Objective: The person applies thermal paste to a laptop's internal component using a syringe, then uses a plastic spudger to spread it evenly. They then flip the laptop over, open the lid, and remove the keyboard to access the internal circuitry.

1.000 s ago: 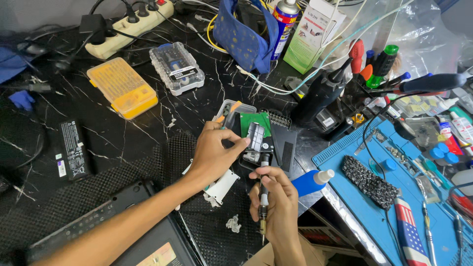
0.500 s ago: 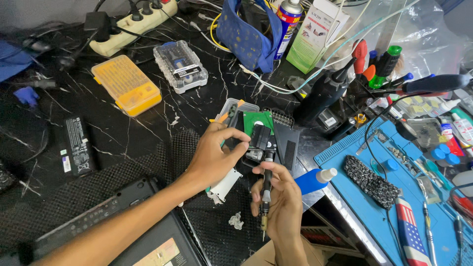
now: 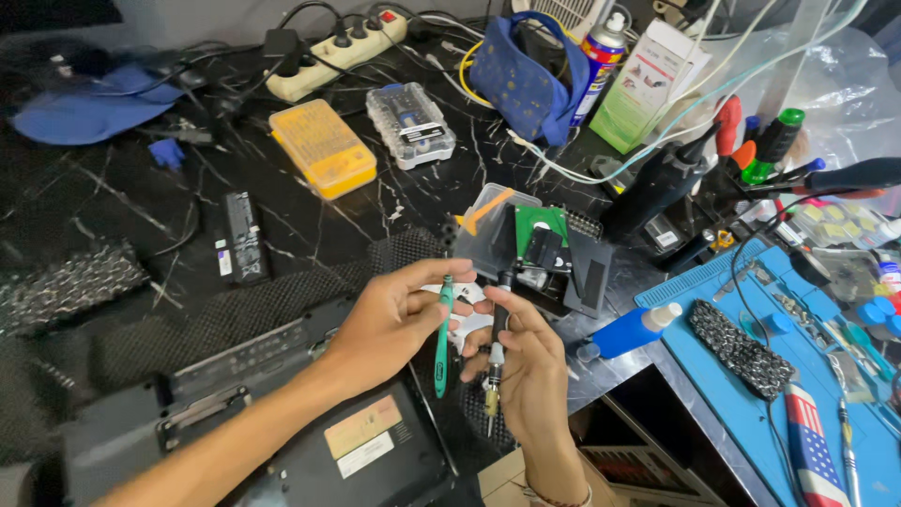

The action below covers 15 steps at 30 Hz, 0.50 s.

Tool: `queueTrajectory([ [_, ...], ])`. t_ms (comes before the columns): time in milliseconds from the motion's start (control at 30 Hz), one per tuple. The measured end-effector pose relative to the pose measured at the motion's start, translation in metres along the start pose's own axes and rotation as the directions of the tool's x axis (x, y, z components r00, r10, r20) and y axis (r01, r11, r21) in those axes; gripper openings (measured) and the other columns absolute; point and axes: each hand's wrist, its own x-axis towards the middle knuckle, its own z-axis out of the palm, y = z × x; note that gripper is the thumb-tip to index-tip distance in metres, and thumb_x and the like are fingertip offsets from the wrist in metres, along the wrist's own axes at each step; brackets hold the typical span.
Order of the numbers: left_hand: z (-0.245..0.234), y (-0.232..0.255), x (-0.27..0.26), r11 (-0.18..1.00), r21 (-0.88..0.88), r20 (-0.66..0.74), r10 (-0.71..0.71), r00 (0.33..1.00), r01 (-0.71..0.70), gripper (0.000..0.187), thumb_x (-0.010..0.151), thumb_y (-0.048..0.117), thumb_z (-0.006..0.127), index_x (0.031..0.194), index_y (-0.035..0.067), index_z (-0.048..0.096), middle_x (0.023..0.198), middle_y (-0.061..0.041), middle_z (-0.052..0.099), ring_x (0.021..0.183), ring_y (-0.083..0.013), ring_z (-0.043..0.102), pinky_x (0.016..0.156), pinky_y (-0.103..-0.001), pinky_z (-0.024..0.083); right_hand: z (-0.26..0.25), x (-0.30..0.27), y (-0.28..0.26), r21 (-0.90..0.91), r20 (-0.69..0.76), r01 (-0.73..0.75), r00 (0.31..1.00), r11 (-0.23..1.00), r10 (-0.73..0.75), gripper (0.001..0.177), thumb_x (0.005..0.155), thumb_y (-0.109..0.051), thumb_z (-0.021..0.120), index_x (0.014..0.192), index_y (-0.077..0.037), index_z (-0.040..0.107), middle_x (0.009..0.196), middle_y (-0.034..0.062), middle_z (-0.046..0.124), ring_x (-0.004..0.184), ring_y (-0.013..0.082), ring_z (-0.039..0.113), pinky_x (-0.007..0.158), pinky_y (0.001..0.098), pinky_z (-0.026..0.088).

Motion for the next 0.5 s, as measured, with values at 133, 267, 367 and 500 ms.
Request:
queueTrajectory([
  [133,-0.029,0.002,-0.040,0.997,-0.047,-0.107,-0.062,0.992,0.058,0.047,0.100,0.015,0.073,0.147,0.017,0.071,0.141,-0.011,0.079,0.107,-0.0184,0.090,0.086,-0.033,0.065,0.029,-0.001,0.001,0.018,0.086,-0.018,0.996,1.000,0.017,0.047,0.102,0.002,0.053,0.147,0.009,0.065,0.120,0.0249,0.066,0.078,0.0388,0.073,0.057,0.0509,0.067],
  [267,-0.060,0.002,-0.078,0.985,-0.168,-0.256,-0.092,0.962,0.049,0.043,0.095,0.010,0.078,0.137,0.009,0.072,0.136,-0.013,0.084,0.103,-0.0249,0.091,0.086,-0.033,0.073,0.061,0.006,-0.002,-0.046,0.135,-0.051,0.989,0.998,0.057,0.047,0.103,0.006,0.051,0.149,0.007,0.063,0.126,0.0239,0.066,0.103,0.0511,0.080,0.078,0.0549,0.072],
  [367,-0.079,-0.015,-0.101,0.966,-0.254,-0.316,-0.138,0.938,0.057,0.028,0.096,0.009,0.077,0.123,0.007,0.078,0.141,-0.015,0.085,0.106,-0.0296,0.092,0.088,-0.039,0.074,0.084,0.016,-0.001,-0.154,0.221,-0.030,0.973,0.988,0.064,0.048,0.106,0.002,0.055,0.154,0.000,0.059,0.125,0.0195,0.067,0.116,0.0533,0.082,0.082,0.0533,0.073],
  [500,-0.080,-0.018,-0.117,0.914,-0.405,-0.413,-0.202,0.888,0.019,0.028,0.094,-0.005,0.073,0.120,-0.014,0.079,0.133,-0.031,0.082,0.099,-0.0360,0.087,0.087,-0.049,0.075,0.107,0.030,0.013,-0.188,0.361,0.138,0.931,0.972,-0.063,0.055,0.100,0.009,0.053,0.154,0.015,0.051,0.126,0.0380,0.066,0.107,0.0628,0.077,0.073,0.0600,0.075],
])
